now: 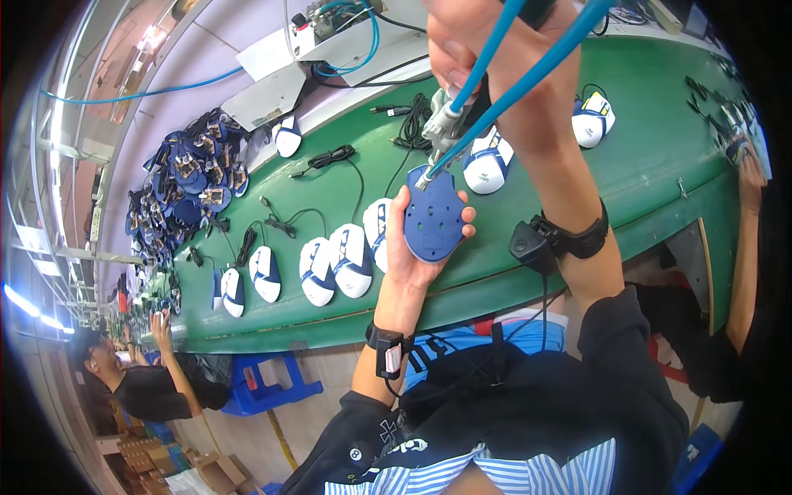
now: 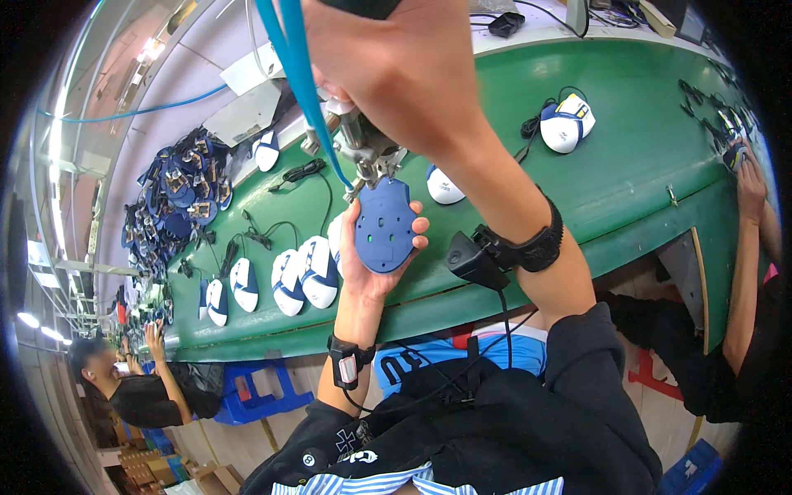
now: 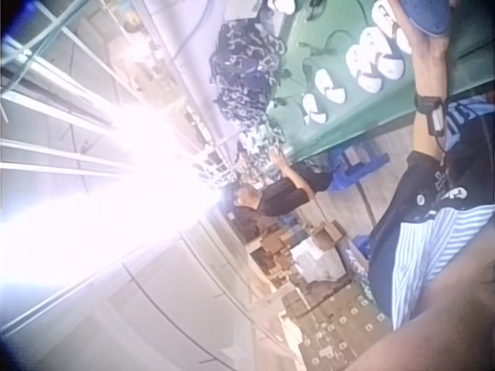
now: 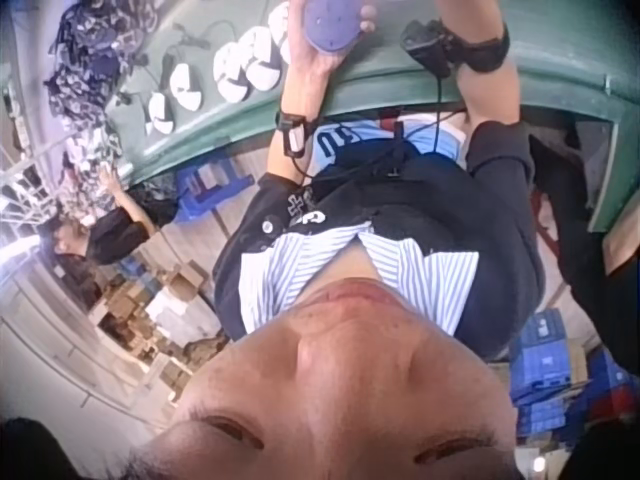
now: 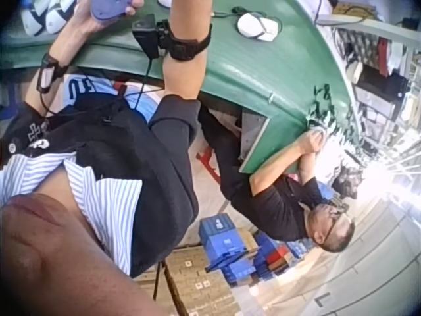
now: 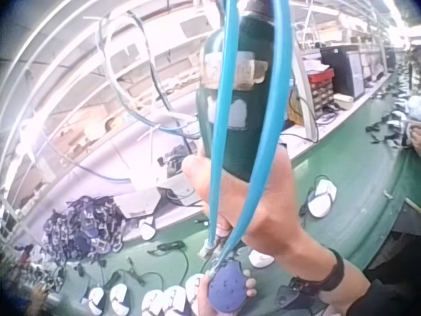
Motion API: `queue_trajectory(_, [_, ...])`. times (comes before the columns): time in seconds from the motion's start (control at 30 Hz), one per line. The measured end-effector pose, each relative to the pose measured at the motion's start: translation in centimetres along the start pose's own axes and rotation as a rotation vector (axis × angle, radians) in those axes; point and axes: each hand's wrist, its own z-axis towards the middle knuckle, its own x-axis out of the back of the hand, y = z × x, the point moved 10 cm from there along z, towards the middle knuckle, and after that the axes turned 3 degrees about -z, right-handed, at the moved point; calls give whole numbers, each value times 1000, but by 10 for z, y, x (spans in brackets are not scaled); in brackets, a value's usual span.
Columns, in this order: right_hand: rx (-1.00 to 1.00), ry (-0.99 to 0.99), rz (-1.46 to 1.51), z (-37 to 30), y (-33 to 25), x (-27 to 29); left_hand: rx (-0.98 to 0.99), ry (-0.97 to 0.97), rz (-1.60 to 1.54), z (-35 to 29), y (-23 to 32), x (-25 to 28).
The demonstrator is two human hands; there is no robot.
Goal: Assembling computer mice on an industrial assembly line using a pneumatic screwdriver.
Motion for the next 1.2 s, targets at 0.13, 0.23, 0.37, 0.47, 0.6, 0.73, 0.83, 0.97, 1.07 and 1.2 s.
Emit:
queue_trajectory(0.13, [156,-79,82,-3,15,-4,-7,-19,15,3,-6,-3])
queue_trajectory(0.23, [194,-11,1,-1,15,4,-17,33,32,0,-6,4])
queue_trajectory(0.37, [-128,219,46,-10,-33,22,6,100,76,3,-12,16])
queue_trajectory(0.47, [-12,283,87,-4,-32,27,28,74,62,8,-16,9])
queue_trajectory(0.6, [77,46,-8,4,-27,19,25,75,75,7,-20,7])
queue_trajectory(0.73, [214,82,26,5,2,20,29,60,55,8,-20,7])
queue_trajectory(0.83, [157,-14,5,7,21,18,37,64,46,10,-22,7])
queue_trajectory(0.97, [170,-23,47,7,20,16,44,45,34,10,-22,5])
queue_trajectory(1.07, [160,-13,37,4,18,14,38,33,41,10,-23,2])
queue_trajectory(1.2, [145,-106,98,1,25,7,34,-8,54,8,-22,-2])
